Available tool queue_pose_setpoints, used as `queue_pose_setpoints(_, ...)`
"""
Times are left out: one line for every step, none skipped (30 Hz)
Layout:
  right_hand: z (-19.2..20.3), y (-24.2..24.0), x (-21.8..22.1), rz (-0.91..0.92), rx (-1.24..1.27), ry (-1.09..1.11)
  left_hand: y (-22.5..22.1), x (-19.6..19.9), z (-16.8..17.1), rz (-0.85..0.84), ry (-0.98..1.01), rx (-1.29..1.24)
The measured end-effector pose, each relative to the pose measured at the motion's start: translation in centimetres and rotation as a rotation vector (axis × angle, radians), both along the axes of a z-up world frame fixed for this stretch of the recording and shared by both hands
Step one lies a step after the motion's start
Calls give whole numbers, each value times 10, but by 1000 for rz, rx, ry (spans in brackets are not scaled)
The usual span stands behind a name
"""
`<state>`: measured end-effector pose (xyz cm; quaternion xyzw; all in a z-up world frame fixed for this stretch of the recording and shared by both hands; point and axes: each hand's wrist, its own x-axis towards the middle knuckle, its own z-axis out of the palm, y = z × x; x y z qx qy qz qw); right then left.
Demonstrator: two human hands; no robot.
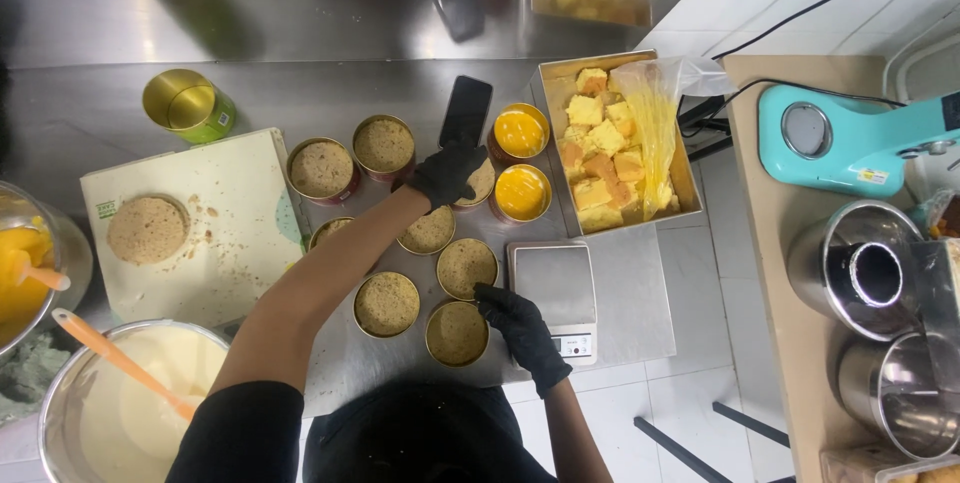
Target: The person pipes yellow fruit filling from a plastic bag into round cake tins on a scale, places sponge cake pieces into the tins, then spoons white cream from a large bowl over the cakes, weighing each tin as they work.
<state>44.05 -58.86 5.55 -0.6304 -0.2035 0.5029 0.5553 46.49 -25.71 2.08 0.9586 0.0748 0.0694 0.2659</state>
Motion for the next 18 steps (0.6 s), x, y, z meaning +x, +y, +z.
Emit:
queue_pose_setpoints(-3, 0, -1, -1, -1, 1, 1, 1, 1, -1, 1, -1)
queue_pose_setpoints(-5, 0, -1, 5, 7, -1, 2, 2, 3, -38, 77, 0)
queue_pose_setpoints(-8, 1, -2, 11, 15, -2, 4, 2, 5, -75, 152, 1)
queue_pose_setpoints(-8, 0, -3, 10, 14, -1, 4, 4, -1, -75, 154, 0)
queue_pose_setpoints(-9, 0, -4, 11, 47, 24, 5, 5, -6, -106, 195, 24)
queue_pose_setpoints(-9, -1, -5, 13, 79, 47, 5, 7, -11, -136, 236, 47)
queue_pose_setpoints(-9, -2, -6, 13, 77, 48, 8, 7, -29, -136, 237, 45)
queue_pose_setpoints(-9, -3, -6, 33, 38, -18, 11, 9, -46, -125, 204, 4)
queue_pose_setpoints(-8, -3, -5, 53, -2, -84, 15, 12, -63, -114, 172, -37)
queue_pose_setpoints(-7, -4, -6, 50, -2, -85, 12, 11, -50, -117, 171, -37)
queue_pose_setpoints(-5, -4, -6, 27, 24, -31, 8, 10, -36, -96, 181, -5)
queue_pose_setpoints(-3, -5, -7, 4, 50, 24, 5, 9, -23, -76, 192, 27)
queue_pose_setpoints(-4, -6, -7, 0, 49, 23, 5, 9, -28, -80, 191, 27)
queue_pose_setpoints(-5, -8, -7, -1, 41, 33, 6, 9, -33, -148, 94, 33)
queue_pose_setpoints(-6, -9, -8, -2, 33, 43, 6, 8, -38, -215, -3, 38)
queue_pose_setpoints(-9, -9, -8, -3, 35, 43, 0, 6, -23, -215, -3, 39)
queue_pose_setpoints(-11, -8, -9, 4, 29, 42, -7, 4, -8, -30, 74, -132)
queue_pose_setpoints(-14, -9, -10, 12, 22, 43, -14, 1, 7, 157, 151, -304)
